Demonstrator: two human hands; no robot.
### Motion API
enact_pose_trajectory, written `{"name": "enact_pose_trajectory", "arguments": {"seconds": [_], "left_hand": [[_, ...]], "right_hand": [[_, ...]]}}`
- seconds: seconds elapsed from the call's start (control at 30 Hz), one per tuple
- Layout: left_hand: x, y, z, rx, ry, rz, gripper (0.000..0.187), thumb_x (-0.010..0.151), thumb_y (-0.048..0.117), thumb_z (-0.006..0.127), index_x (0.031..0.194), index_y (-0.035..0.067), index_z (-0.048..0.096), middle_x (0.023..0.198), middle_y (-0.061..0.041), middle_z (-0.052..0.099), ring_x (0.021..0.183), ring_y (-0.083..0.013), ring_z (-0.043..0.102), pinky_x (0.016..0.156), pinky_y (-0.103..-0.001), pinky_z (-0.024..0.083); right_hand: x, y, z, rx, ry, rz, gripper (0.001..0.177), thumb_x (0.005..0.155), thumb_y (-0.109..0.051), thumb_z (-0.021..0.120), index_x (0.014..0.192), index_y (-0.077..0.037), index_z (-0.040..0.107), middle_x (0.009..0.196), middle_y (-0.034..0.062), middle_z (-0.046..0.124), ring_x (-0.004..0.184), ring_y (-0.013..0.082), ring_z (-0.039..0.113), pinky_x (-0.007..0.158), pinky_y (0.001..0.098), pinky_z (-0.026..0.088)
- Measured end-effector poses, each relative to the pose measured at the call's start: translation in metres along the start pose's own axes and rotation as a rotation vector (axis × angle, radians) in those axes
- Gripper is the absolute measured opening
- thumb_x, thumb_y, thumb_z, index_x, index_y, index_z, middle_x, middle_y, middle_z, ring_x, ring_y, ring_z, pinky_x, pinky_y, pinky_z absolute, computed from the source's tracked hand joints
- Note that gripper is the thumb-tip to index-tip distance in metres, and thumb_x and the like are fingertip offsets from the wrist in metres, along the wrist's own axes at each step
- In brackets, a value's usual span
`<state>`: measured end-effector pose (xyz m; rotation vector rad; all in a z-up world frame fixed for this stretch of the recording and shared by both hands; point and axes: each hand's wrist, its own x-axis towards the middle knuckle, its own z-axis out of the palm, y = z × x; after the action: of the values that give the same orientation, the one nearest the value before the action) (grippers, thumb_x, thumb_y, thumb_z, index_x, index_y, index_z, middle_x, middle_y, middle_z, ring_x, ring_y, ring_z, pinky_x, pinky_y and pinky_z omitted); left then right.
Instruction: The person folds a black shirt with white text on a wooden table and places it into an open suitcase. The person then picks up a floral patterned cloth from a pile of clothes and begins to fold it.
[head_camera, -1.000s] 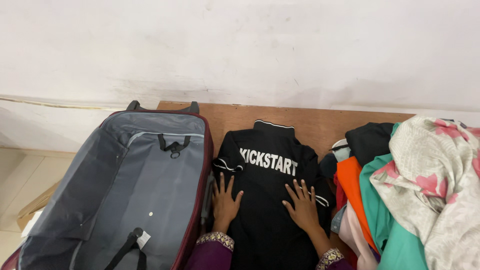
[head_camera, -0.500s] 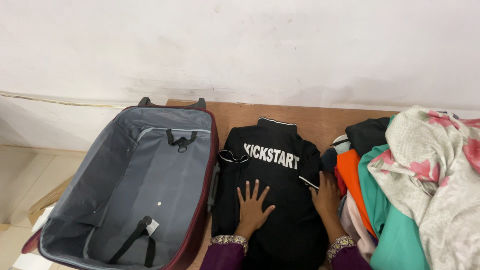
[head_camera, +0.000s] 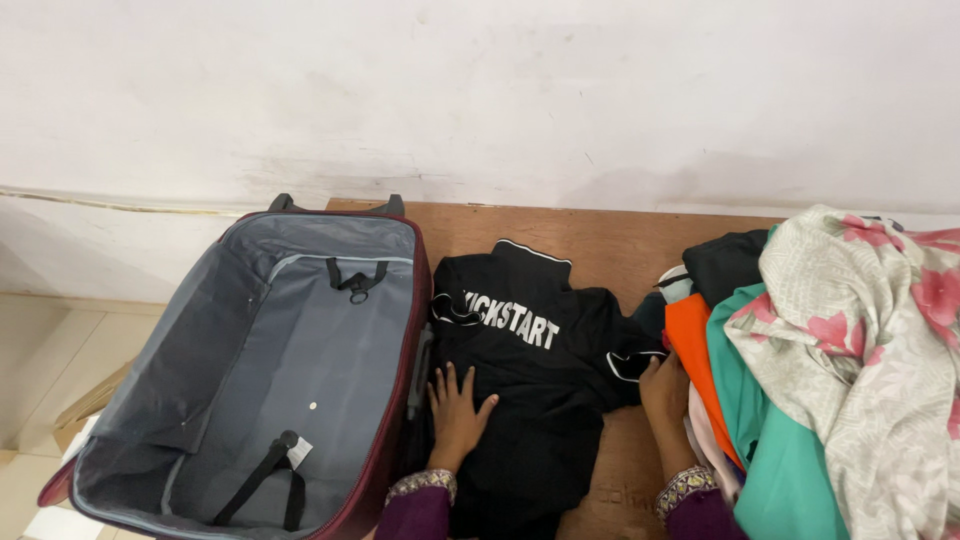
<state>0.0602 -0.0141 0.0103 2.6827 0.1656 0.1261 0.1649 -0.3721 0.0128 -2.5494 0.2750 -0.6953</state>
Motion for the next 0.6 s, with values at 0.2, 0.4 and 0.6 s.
{"name": "enact_pose_trajectory", "arguments": {"seconds": [0.2, 0.4, 0.6], "left_hand": [[-0.062, 0.082, 0.013, -0.173, -0.115, 0.224, 0.070, 0.090, 0.050, 0.073, 0.131, -0.004, 0.058, 0.151, -0.028, 0.040, 0.146, -0.0445, 0.028, 0.118, -0.057, 0.021], [-0.100, 0.101, -0.002, -0.052, -0.107, 0.401, 0.074, 0.076, 0.048, 0.085, 0.120, -0.007, 0.061, 0.143, -0.031, 0.045, 0.137, -0.0449, 0.036, 0.110, -0.056, 0.030], [-0.122, 0.104, 0.016, 0.050, -0.149, 0.536, 0.053, 0.081, 0.036, 0.083, 0.108, -0.005, 0.064, 0.115, -0.024, 0.055, 0.112, -0.0361, 0.048, 0.093, -0.047, 0.040]], "right_hand": [[-0.022, -0.060, -0.030, -0.137, -0.068, -0.261, 0.062, 0.084, -0.036, 0.074, 0.130, 0.004, 0.061, 0.121, 0.0229, 0.066, 0.115, 0.0402, 0.057, 0.094, 0.0520, 0.048], [-0.013, -0.030, -0.020, -0.081, -0.358, 0.108, 0.039, 0.094, -0.031, 0.068, 0.124, -0.006, 0.071, 0.116, 0.0187, 0.072, 0.113, 0.0383, 0.064, 0.099, 0.0476, 0.051], [-0.004, -0.010, -0.011, 0.182, 0.105, -0.083, 0.050, 0.094, -0.015, 0.068, 0.137, 0.008, 0.058, 0.126, 0.0313, 0.065, 0.115, 0.0457, 0.061, 0.100, 0.0465, 0.047]]}}
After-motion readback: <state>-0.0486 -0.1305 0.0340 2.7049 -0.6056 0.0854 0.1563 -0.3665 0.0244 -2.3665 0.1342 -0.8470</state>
